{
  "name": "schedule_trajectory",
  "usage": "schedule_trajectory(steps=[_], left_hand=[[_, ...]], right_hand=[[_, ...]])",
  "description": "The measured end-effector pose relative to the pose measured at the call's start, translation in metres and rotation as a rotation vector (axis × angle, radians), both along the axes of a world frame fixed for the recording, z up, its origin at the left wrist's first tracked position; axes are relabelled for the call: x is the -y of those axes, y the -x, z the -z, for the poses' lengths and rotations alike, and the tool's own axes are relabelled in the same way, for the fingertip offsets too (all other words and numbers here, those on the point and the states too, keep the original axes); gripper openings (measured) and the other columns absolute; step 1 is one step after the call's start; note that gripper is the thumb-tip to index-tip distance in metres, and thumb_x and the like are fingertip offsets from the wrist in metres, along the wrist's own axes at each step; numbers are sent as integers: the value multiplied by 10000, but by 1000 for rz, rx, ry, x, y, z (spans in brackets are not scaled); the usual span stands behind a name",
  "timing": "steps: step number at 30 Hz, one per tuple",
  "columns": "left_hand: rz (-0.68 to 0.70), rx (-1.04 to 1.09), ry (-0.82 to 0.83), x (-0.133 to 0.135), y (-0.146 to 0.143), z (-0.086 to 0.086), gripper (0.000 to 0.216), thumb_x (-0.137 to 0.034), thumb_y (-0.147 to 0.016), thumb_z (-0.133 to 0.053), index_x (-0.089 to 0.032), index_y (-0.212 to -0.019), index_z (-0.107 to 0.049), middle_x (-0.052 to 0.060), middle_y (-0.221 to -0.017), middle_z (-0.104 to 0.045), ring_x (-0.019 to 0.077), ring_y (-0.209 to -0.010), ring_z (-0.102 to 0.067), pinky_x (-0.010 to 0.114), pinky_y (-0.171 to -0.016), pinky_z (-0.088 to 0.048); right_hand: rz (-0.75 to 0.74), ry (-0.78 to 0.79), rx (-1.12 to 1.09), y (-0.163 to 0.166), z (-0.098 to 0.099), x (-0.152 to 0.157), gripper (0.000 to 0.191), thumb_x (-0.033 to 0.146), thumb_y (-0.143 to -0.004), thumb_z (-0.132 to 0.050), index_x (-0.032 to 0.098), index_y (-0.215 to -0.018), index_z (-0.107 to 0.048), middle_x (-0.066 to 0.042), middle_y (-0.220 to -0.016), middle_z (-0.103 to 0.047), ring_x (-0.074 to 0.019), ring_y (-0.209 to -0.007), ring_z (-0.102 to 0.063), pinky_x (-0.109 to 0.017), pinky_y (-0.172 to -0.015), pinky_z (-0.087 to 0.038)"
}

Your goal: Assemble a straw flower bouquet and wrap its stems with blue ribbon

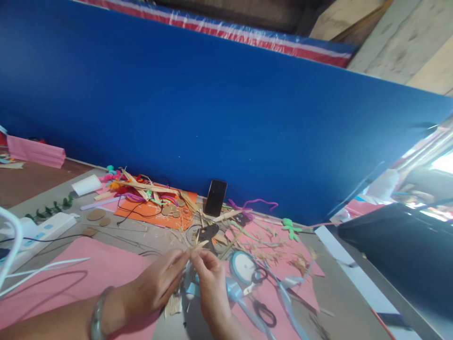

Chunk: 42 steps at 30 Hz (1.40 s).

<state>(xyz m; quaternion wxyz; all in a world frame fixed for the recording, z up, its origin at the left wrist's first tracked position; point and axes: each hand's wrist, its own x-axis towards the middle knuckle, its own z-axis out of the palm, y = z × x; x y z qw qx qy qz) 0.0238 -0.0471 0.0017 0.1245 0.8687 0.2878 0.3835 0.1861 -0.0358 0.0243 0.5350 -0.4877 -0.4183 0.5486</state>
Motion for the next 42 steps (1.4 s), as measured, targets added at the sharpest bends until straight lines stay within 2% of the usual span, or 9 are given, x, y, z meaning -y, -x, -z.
schedule_trajectory(steps=[5,11,17,23,26,29,34,38,42], left_hand=[[61,16,73,0,2,0,564,-112,-947,-361,-123,-1495,-231,196,-1140,-551,271,-969,-549,466,-847,-528],[92,138,167,-3,4,2,518,-138,-965,-336,-124,-1481,-287,175,-1083,-537,250,-963,-539,417,-840,-527],[55,202,198,-1,5,-3,443,-153,-969,-356,-166,-1408,-419,136,-1031,-569,222,-906,-562,367,-805,-522],[-12,396,268,-4,5,-3,280,-189,-958,-436,-161,-1183,-601,103,-974,-620,188,-864,-604,302,-774,-515],[-75,496,386,-7,4,-2,200,-252,-946,-501,-155,-997,-668,78,-883,-645,177,-822,-616,281,-743,-505],[-91,593,613,-10,2,-1,214,-326,-906,-579,-146,-842,-674,50,-779,-643,162,-736,-611,263,-682,-495],[-64,784,910,-17,-4,5,218,-337,-779,-732,-132,-792,-659,5,-642,-633,125,-589,-582,232,-578,-470],[-46,831,985,-20,-5,7,252,-339,-726,-778,-126,-777,-652,3,-626,-642,123,-559,-595,226,-548,-472],[-83,784,951,-21,-3,10,247,-338,-753,-753,-124,-830,-658,24,-665,-673,140,-591,-618,242,-574,-484]], right_hand=[[2,-11,1,-1,4,-1,248,388,-706,-795,168,-677,-686,23,-654,-640,-134,-646,-526,-233,-668,-412],[-8,-8,51,-1,3,-1,280,411,-709,-785,170,-652,-655,29,-629,-594,-132,-610,-493,-233,-630,-402],[0,15,81,0,-1,0,289,419,-690,-785,172,-647,-642,25,-622,-588,-135,-595,-485,-234,-611,-403],[-20,0,158,2,-8,2,294,423,-677,-783,164,-628,-654,25,-589,-575,-127,-579,-465,-230,-587,-390],[-41,1,156,3,-5,2,297,425,-666,-789,163,-622,-657,24,-566,-569,-123,-552,-462,-231,-555,-388],[-75,-24,162,3,0,1,294,424,-652,-793,163,-616,-662,22,-552,-572,-122,-532,-464,-236,-537,-393],[-84,-78,206,2,10,-2,269,416,-672,-782,167,-638,-687,3,-582,-620,-139,-560,-509,-243,-551,-411],[-110,-92,203,0,16,-5,281,431,-677,-785,161,-660,-711,-13,-588,-652,-151,-569,-543,-254,-573,-428],[-136,-62,198,1,13,-4,299,454,-677,-788,160,-678,-733,-23,-591,-671,-159,-562,-563,-266,-577,-443]])
